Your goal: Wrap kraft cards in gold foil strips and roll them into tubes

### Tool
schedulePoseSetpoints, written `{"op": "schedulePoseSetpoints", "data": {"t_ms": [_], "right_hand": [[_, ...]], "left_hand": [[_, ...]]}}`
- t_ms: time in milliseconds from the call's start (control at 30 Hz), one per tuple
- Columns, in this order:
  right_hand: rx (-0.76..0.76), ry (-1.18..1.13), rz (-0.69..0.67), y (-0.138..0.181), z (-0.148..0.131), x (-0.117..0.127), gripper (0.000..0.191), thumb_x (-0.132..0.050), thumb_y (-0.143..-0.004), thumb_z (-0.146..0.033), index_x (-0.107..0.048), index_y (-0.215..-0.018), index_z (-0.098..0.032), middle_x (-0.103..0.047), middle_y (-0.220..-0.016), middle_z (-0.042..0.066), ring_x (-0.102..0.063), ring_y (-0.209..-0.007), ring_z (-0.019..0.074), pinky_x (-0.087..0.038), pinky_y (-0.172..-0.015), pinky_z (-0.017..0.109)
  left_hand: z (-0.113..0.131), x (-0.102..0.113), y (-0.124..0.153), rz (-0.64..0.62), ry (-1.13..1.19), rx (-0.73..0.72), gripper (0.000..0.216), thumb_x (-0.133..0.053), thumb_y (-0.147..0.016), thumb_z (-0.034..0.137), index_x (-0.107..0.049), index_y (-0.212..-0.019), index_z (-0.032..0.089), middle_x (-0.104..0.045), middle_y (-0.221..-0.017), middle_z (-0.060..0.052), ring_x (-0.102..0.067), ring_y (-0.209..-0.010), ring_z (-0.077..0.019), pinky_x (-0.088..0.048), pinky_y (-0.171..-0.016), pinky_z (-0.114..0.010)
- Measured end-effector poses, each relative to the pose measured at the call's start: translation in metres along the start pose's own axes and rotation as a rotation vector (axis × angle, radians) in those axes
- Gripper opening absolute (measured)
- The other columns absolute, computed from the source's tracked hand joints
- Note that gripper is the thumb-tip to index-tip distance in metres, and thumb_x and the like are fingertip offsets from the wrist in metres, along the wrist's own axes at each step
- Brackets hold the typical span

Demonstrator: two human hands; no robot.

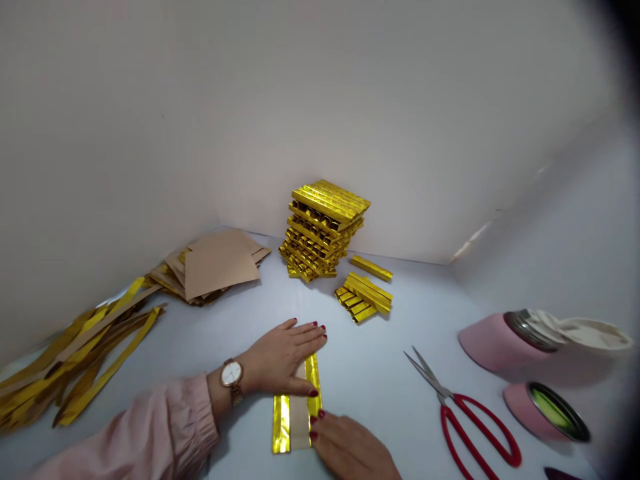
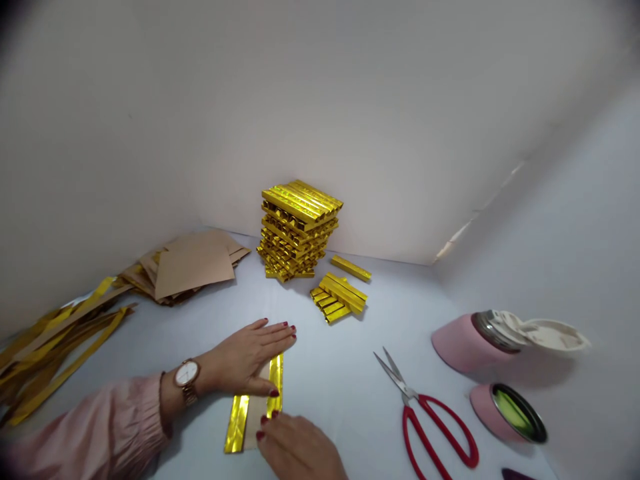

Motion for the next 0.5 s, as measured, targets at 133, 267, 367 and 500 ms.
{"op": "schedulePoseSetpoints", "data": {"t_ms": [133,267,367,500], "right_hand": [[0.160,0.178,0.015,-0.014,-0.006,-0.021,0.028,-0.034,-0.101,-0.019,-0.061,-0.108,-0.020,-0.069,-0.113,-0.004,-0.064,-0.102,0.0106,-0.049,-0.088,0.022],[0.165,0.244,0.149,-0.008,-0.009,-0.054,0.023,-0.041,-0.099,-0.023,-0.063,-0.100,-0.025,-0.072,-0.104,-0.009,-0.064,-0.097,0.0079,-0.048,-0.087,0.019],[0.137,0.251,0.203,-0.003,-0.009,-0.062,0.020,-0.044,-0.098,-0.027,-0.064,-0.097,-0.028,-0.071,-0.105,-0.012,-0.063,-0.098,0.0063,-0.048,-0.087,0.018],[0.095,0.241,0.323,-0.005,-0.008,-0.058,0.020,-0.046,-0.098,-0.031,-0.064,-0.091,-0.029,-0.073,-0.096,-0.016,-0.066,-0.087,0.0049,-0.048,-0.084,0.015]], "left_hand": [[0.003,0.002,0.000,-0.010,-0.018,0.004,0.080,-0.044,-0.084,0.069,-0.028,-0.144,0.018,-0.031,-0.149,-0.013,-0.028,-0.136,-0.0281,-0.018,-0.109,-0.047],[0.002,0.001,0.000,-0.023,-0.032,0.013,0.072,-0.045,-0.088,0.063,-0.028,-0.144,0.021,-0.032,-0.149,-0.010,-0.029,-0.136,-0.0248,-0.021,-0.109,-0.046],[-0.010,0.002,-0.002,0.011,-0.051,0.078,0.058,-0.039,-0.095,0.051,-0.027,-0.144,0.022,-0.031,-0.149,-0.010,-0.027,-0.137,-0.0252,-0.018,-0.109,-0.050],[-0.030,0.007,-0.007,0.081,-0.069,0.179,0.058,-0.041,-0.094,0.051,-0.031,-0.142,0.021,-0.031,-0.149,-0.014,-0.028,-0.136,-0.0299,-0.020,-0.105,-0.057]]}}
Point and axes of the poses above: each hand's wrist, its own y-axis away from the middle knuckle, its own x-axis out of the back of the hand, z = x × y, the point moved 4 cm from there along -y, towards the middle knuckle
